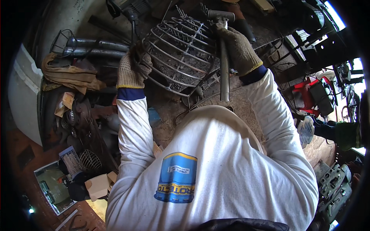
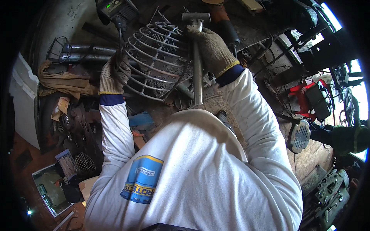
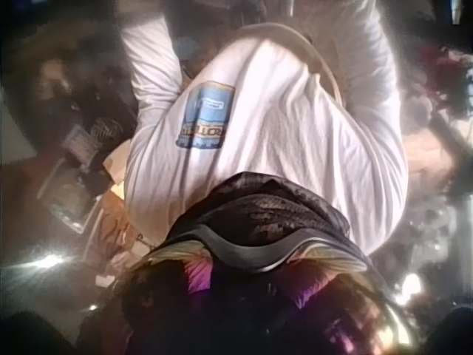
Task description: The person uses a hammer to straighten the metal bars of a hemispherical cage on a workbench.
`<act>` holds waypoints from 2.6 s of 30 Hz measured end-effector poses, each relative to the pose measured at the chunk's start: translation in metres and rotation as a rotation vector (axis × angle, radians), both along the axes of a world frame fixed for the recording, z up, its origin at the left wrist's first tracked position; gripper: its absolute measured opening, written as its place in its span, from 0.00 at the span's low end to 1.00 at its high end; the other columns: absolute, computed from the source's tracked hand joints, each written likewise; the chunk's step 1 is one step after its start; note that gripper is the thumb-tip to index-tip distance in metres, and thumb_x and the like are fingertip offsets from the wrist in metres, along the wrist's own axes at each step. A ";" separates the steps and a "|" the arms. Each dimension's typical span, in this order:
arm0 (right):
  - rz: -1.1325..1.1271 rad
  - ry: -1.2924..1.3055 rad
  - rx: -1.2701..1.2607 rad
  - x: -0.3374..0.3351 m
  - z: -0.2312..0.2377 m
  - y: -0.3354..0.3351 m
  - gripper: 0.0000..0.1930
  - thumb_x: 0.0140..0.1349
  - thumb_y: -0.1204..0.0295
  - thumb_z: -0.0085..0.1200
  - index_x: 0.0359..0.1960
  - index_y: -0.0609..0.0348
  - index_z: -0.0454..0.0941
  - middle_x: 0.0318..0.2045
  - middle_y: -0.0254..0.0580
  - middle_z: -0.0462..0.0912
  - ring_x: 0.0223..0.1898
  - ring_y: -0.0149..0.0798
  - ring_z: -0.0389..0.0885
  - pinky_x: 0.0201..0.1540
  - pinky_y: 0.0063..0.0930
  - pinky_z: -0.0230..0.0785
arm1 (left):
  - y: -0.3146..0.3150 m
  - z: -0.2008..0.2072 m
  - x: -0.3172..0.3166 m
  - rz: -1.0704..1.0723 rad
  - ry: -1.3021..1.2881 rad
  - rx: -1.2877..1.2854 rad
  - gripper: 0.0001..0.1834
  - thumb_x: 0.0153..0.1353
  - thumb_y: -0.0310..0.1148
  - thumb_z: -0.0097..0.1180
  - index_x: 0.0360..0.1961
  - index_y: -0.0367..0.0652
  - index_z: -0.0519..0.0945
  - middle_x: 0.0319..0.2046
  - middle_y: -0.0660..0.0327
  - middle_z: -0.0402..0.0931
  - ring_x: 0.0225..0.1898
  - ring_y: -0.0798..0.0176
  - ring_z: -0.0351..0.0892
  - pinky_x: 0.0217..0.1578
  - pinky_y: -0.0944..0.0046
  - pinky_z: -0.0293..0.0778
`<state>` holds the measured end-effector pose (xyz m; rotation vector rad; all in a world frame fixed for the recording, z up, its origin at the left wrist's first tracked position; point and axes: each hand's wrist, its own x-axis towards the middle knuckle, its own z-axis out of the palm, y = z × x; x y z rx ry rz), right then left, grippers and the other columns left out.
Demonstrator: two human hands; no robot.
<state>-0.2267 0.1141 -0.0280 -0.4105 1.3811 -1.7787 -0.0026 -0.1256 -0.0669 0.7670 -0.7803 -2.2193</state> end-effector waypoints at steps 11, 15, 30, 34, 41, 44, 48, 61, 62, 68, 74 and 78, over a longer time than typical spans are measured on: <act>0.072 0.013 0.023 -0.003 0.002 0.006 0.15 0.65 0.59 0.55 0.37 0.60 0.80 0.26 0.35 0.80 0.23 0.29 0.77 0.28 0.24 0.71 | 0.017 0.014 0.008 -0.191 0.048 0.218 0.13 0.68 0.45 0.49 0.37 0.49 0.80 0.20 0.66 0.75 0.13 0.68 0.66 0.12 0.70 0.62; 0.093 0.102 0.035 -0.003 0.004 0.011 0.15 0.69 0.58 0.50 0.38 0.59 0.78 0.24 0.31 0.77 0.23 0.25 0.76 0.27 0.20 0.70 | 0.033 0.021 0.002 -0.105 -0.062 0.247 0.15 0.69 0.44 0.48 0.40 0.46 0.81 0.25 0.63 0.79 0.18 0.67 0.74 0.15 0.69 0.67; 0.035 0.273 -0.129 0.008 -0.054 0.023 0.18 0.69 0.66 0.51 0.57 0.60 0.71 0.44 0.34 0.78 0.43 0.28 0.77 0.49 0.26 0.73 | 0.114 0.092 -0.004 0.243 -0.276 -0.231 0.14 0.64 0.47 0.57 0.34 0.47 0.76 0.21 0.64 0.75 0.17 0.67 0.72 0.18 0.69 0.69; -0.056 0.288 -0.190 0.018 -0.054 0.028 0.16 0.70 0.67 0.50 0.57 0.59 0.71 0.45 0.33 0.78 0.43 0.28 0.76 0.48 0.24 0.72 | 0.124 0.105 0.007 0.133 -0.397 -0.855 0.16 0.64 0.48 0.58 0.32 0.46 0.76 0.19 0.68 0.69 0.16 0.71 0.68 0.17 0.71 0.63; -0.085 0.220 -0.167 0.015 -0.066 0.048 0.15 0.69 0.71 0.50 0.55 0.61 0.71 0.42 0.36 0.81 0.41 0.28 0.79 0.46 0.23 0.73 | 0.107 0.075 0.016 0.048 -0.301 -1.026 0.10 0.66 0.39 0.58 0.36 0.44 0.80 0.24 0.69 0.75 0.19 0.73 0.71 0.19 0.71 0.65; -0.033 0.171 -0.231 0.023 -0.057 0.053 0.14 0.69 0.71 0.51 0.54 0.61 0.72 0.41 0.35 0.80 0.39 0.26 0.78 0.44 0.22 0.73 | 0.098 0.067 0.013 0.070 -0.305 -1.199 0.12 0.67 0.40 0.57 0.34 0.42 0.80 0.21 0.67 0.75 0.18 0.75 0.71 0.18 0.72 0.65; -0.018 0.265 -0.208 0.026 -0.063 0.056 0.14 0.69 0.70 0.52 0.54 0.60 0.72 0.41 0.34 0.80 0.40 0.26 0.78 0.44 0.23 0.73 | 0.079 0.066 0.005 0.105 -0.363 -1.601 0.13 0.67 0.39 0.57 0.37 0.39 0.81 0.24 0.64 0.79 0.23 0.71 0.77 0.25 0.70 0.71; 0.055 0.220 -0.100 0.028 -0.086 0.048 0.16 0.69 0.67 0.53 0.55 0.58 0.72 0.41 0.33 0.79 0.39 0.24 0.75 0.43 0.22 0.70 | 0.045 0.056 -0.006 -0.130 -0.278 -1.303 0.10 0.65 0.33 0.60 0.42 0.38 0.82 0.39 0.64 0.81 0.41 0.71 0.79 0.47 0.70 0.75; 0.058 0.219 -0.100 0.029 -0.085 0.048 0.16 0.69 0.67 0.53 0.55 0.58 0.72 0.41 0.33 0.79 0.39 0.24 0.75 0.43 0.22 0.70 | 0.047 0.055 -0.008 -0.118 -0.167 -1.234 0.09 0.66 0.31 0.58 0.42 0.38 0.82 0.38 0.62 0.81 0.41 0.70 0.80 0.46 0.68 0.76; 0.069 0.276 -0.067 0.027 -0.095 0.047 0.15 0.69 0.66 0.53 0.53 0.58 0.74 0.38 0.31 0.80 0.38 0.23 0.74 0.41 0.22 0.70 | 0.031 0.052 -0.001 -0.118 -0.074 -1.186 0.07 0.66 0.30 0.58 0.42 0.38 0.82 0.39 0.61 0.81 0.42 0.68 0.80 0.48 0.66 0.78; 0.077 0.200 0.009 0.029 -0.092 0.050 0.15 0.69 0.65 0.53 0.52 0.59 0.74 0.37 0.30 0.80 0.37 0.23 0.74 0.40 0.21 0.70 | 0.020 0.051 0.006 -0.058 -0.200 -1.113 0.09 0.65 0.33 0.60 0.41 0.38 0.82 0.37 0.63 0.81 0.41 0.69 0.80 0.48 0.67 0.77; 0.095 0.182 0.047 0.028 -0.089 0.050 0.16 0.68 0.64 0.54 0.52 0.60 0.74 0.36 0.32 0.80 0.36 0.24 0.75 0.39 0.21 0.70 | 0.021 0.050 0.002 -0.063 -0.168 -1.194 0.10 0.64 0.35 0.61 0.41 0.39 0.82 0.35 0.64 0.82 0.38 0.70 0.80 0.45 0.69 0.77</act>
